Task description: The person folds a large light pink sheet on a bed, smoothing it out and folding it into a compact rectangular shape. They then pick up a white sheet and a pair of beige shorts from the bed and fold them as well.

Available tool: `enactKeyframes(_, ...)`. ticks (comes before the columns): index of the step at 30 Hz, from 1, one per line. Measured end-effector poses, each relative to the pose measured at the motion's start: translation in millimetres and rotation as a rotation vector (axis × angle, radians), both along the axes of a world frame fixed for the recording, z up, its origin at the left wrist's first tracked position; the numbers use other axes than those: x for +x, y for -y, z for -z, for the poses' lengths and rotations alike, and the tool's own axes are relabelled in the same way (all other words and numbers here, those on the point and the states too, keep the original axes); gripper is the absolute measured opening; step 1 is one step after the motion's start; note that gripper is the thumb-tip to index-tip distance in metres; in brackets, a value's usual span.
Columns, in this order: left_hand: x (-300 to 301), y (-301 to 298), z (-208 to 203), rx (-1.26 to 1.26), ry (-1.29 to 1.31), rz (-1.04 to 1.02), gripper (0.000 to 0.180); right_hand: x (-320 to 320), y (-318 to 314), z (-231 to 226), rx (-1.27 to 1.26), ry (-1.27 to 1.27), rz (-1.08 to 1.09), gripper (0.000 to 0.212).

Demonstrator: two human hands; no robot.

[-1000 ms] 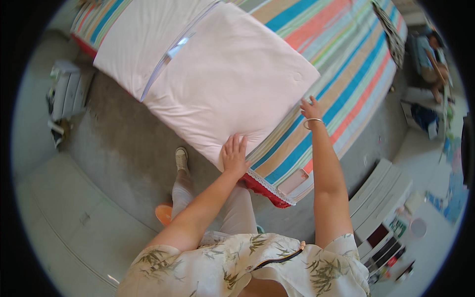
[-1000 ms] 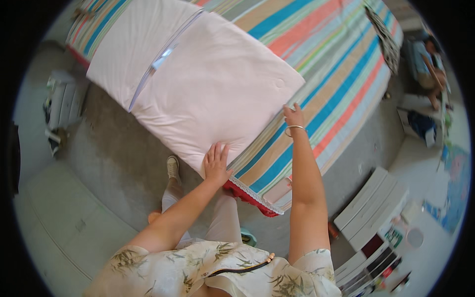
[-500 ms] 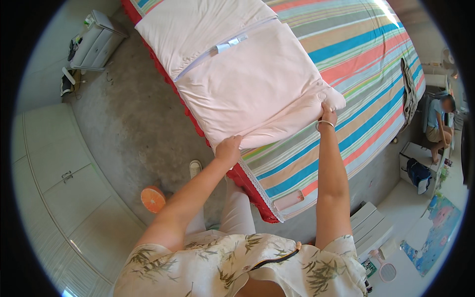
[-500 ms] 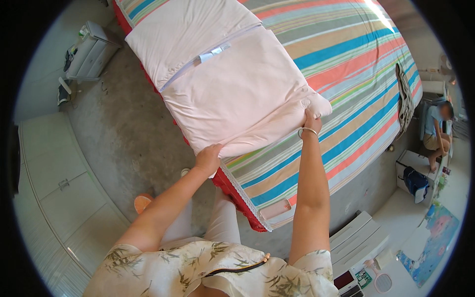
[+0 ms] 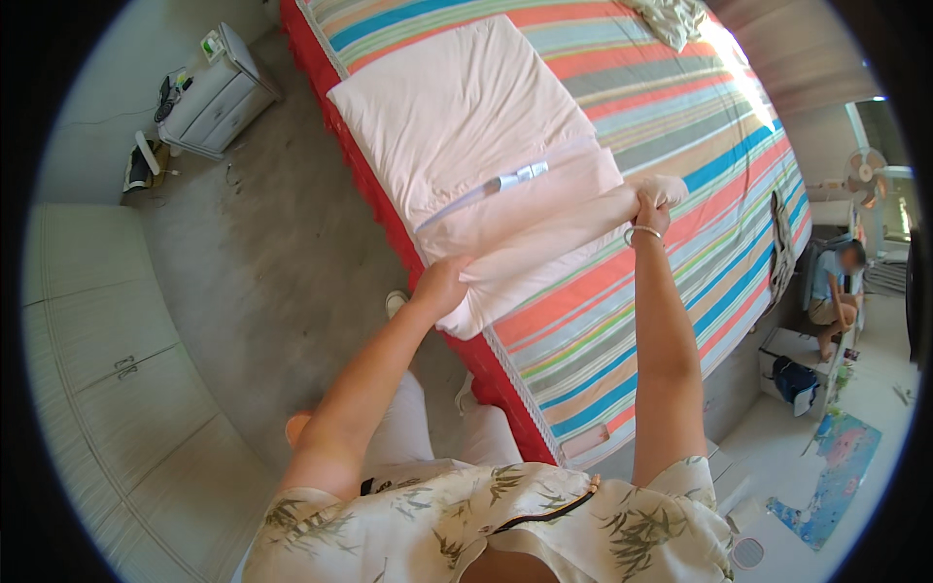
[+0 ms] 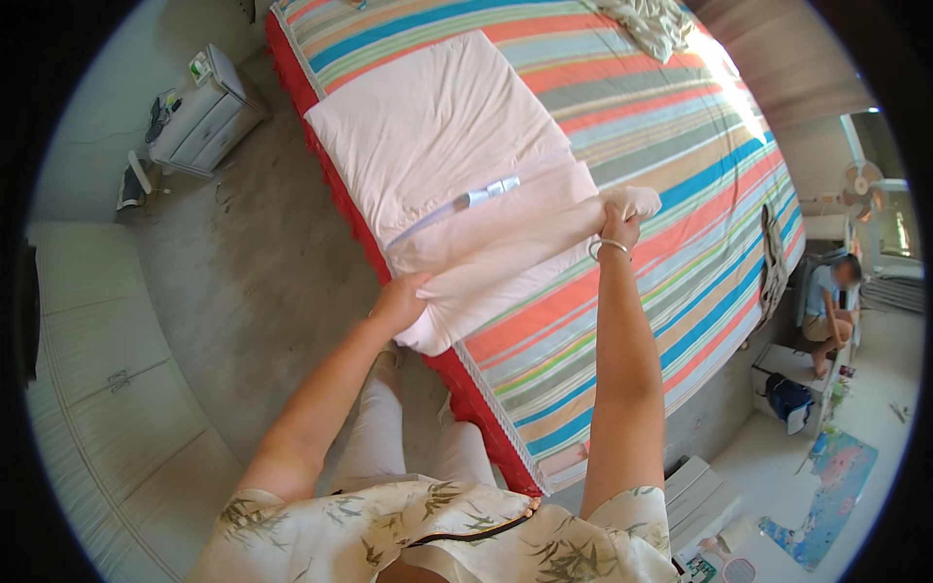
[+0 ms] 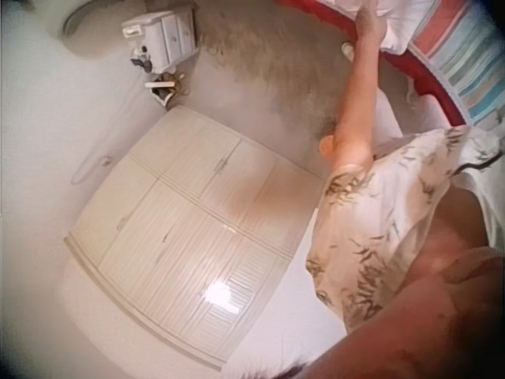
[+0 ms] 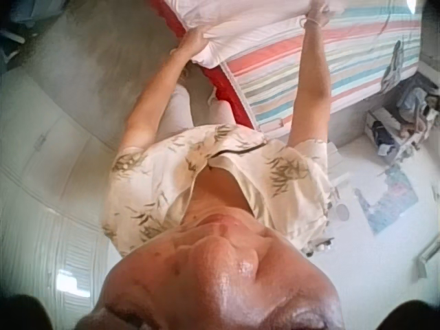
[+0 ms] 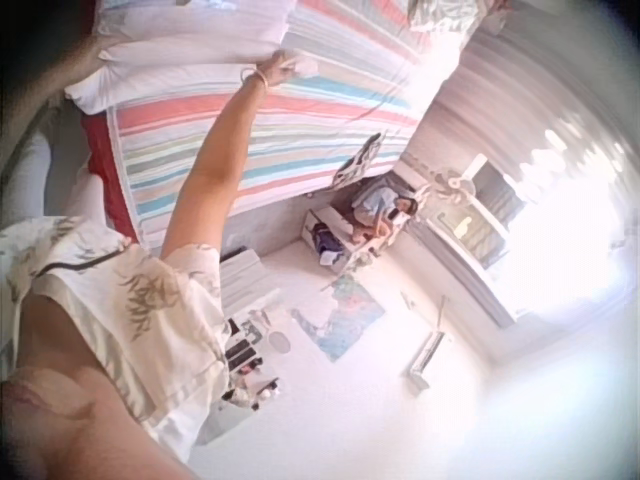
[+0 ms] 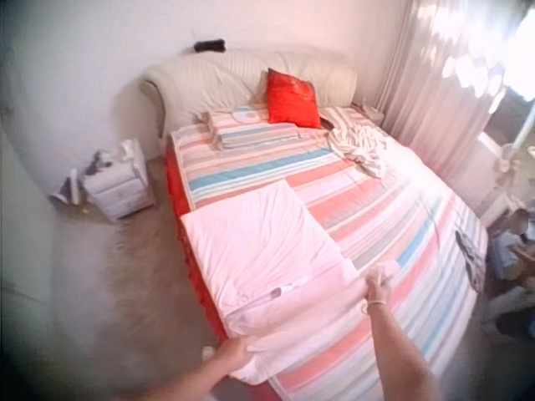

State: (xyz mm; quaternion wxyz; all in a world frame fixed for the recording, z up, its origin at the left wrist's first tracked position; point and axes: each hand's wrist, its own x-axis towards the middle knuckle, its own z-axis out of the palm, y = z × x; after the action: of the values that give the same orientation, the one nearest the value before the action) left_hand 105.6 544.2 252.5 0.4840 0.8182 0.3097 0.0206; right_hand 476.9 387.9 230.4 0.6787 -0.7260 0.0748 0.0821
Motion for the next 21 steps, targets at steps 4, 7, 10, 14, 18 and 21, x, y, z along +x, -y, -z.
enactKeyframes(4, 7, -38, -9, -0.053, 0.088, 0.049, 0.032, 35, -31, 9, -0.087, 0.103, -0.010, 0.033)
enactKeyframes(7, 7, -77, -18, -0.006, 0.111, 0.025, 0.034, 41, -75, 0, -0.094, 0.188, 0.037, 0.027)
enactKeyframes(10, 10, -119, -26, -0.035, 0.144, 0.009, 0.034, 45, -118, -11, -0.519, 0.261, 0.022, 0.027)
enactKeyframes(14, 29, -175, -50, -0.052, 0.116, -0.031, 0.033, 39, -175, -52, -0.131, 0.211, -0.030, 0.025)
enactKeyframes(18, 34, -223, -41, -0.057, 0.070, -0.046, 0.035, 46, -217, -49, -0.385, 0.250, -0.084, 0.032)
enactKeyframes(21, 52, -277, -39, -0.081, 0.094, 0.015, 0.034, 78, -257, -42, -0.423, 0.345, -0.091, 0.032)
